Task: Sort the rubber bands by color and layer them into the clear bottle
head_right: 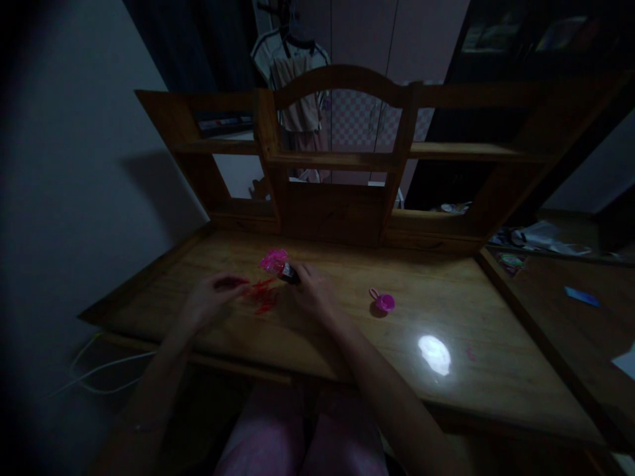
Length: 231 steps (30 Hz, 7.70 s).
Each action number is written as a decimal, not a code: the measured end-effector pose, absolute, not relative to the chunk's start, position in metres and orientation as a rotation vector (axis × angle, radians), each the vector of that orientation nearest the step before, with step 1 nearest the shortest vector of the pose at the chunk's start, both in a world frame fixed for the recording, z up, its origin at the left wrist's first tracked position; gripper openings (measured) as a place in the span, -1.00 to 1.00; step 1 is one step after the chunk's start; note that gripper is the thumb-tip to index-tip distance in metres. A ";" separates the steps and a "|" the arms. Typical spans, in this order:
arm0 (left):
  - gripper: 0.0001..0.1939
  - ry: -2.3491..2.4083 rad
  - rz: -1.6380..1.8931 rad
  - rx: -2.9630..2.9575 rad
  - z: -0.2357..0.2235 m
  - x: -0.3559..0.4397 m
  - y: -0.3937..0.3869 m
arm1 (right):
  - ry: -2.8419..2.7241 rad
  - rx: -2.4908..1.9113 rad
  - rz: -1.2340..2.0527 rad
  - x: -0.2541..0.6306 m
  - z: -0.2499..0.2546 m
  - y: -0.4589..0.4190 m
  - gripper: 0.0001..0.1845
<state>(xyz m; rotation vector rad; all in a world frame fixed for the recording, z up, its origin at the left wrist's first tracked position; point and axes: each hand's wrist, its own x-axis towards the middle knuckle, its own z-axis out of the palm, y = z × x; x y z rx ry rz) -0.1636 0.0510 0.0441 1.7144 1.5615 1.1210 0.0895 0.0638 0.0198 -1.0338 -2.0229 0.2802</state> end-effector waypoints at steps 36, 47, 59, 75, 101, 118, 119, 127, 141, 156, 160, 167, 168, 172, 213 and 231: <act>-0.84 1.490 1.263 1.943 0.079 -0.118 0.046 | -2.118 -0.912 0.307 0.086 0.022 0.057 -0.39; -0.82 1.551 1.498 2.063 0.082 -0.128 0.034 | -2.114 -0.929 0.318 0.088 0.026 0.056 -0.44; -0.60 1.582 0.965 2.268 0.004 -0.183 0.062 | -2.009 -1.018 0.297 0.089 0.027 0.057 -0.51; -0.58 1.356 0.590 2.482 0.009 -0.148 0.035 | -1.985 -1.023 0.319 0.088 0.024 0.058 -0.50; -0.78 1.324 0.756 2.257 -0.005 -0.161 0.070 | -2.005 -1.054 0.313 0.089 0.025 0.057 -0.49; -0.71 1.430 1.217 1.693 0.064 -0.134 0.057 | -2.181 -1.057 0.228 0.087 0.015 0.062 -0.38; -0.71 1.435 1.216 1.718 0.064 -0.133 0.057 | -2.178 -1.055 0.226 0.087 0.015 0.062 -0.38; -0.79 1.447 1.245 1.864 0.063 -0.133 0.059 | -2.179 -1.043 0.220 0.087 0.018 0.061 -0.35; -0.77 1.311 0.923 2.113 0.073 -0.134 0.051 | -2.167 -1.018 0.198 0.089 0.018 0.061 -0.41; -0.90 1.311 1.077 2.072 0.073 -0.134 0.055 | -2.154 -0.962 0.271 0.086 0.021 0.058 -0.35; -0.87 1.408 1.087 2.033 0.074 -0.133 0.053 | -2.125 -0.954 0.303 0.087 0.022 0.057 -0.35; -0.69 1.316 1.001 2.173 0.085 -0.127 0.044 | -2.094 -0.946 0.330 0.088 0.021 0.059 -0.39; -0.67 1.293 0.990 2.176 0.086 -0.127 0.044 | -2.092 -0.948 0.330 0.088 0.021 0.059 -0.40; -0.68 1.237 1.060 2.282 0.084 -0.131 0.046 | -2.080 -0.932 0.337 0.088 0.020 0.059 -0.40; -0.83 1.215 1.253 2.415 0.088 -0.128 0.049 | -2.011 -0.881 0.397 0.084 0.021 0.057 -0.39; -0.79 1.163 1.254 2.401 0.086 -0.134 0.052 | -1.999 -0.883 0.419 0.085 0.023 0.055 -0.41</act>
